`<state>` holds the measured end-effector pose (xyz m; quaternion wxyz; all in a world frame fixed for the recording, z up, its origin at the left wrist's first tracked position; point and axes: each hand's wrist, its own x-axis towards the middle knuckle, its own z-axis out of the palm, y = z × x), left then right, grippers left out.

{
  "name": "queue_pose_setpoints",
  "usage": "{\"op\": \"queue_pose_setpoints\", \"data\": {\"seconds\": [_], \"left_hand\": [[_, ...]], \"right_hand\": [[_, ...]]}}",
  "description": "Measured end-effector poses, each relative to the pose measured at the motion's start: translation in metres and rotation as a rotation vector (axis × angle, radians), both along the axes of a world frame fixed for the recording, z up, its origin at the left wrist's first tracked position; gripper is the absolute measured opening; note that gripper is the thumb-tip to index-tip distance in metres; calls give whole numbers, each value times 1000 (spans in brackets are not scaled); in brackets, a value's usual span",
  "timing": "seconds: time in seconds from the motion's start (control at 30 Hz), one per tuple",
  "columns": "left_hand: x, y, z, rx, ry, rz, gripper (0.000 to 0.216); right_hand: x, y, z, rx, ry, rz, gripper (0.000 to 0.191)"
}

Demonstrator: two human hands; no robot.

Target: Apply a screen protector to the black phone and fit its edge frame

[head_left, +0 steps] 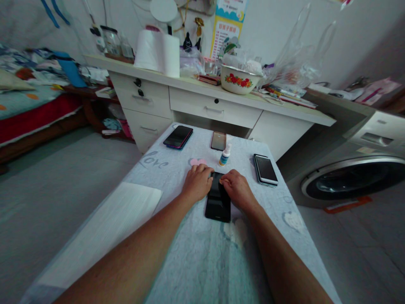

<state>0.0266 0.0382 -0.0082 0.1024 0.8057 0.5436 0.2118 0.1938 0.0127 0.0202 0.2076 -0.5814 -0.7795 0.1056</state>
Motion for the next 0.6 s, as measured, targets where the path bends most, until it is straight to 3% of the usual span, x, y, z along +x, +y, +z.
{"op": "queue_pose_setpoints", "data": {"seconds": [0.6], "left_hand": [[0, 0, 2, -20, -9, -5, 31]], "right_hand": [[-15, 3, -4, 23, -83, 43, 19]]}}
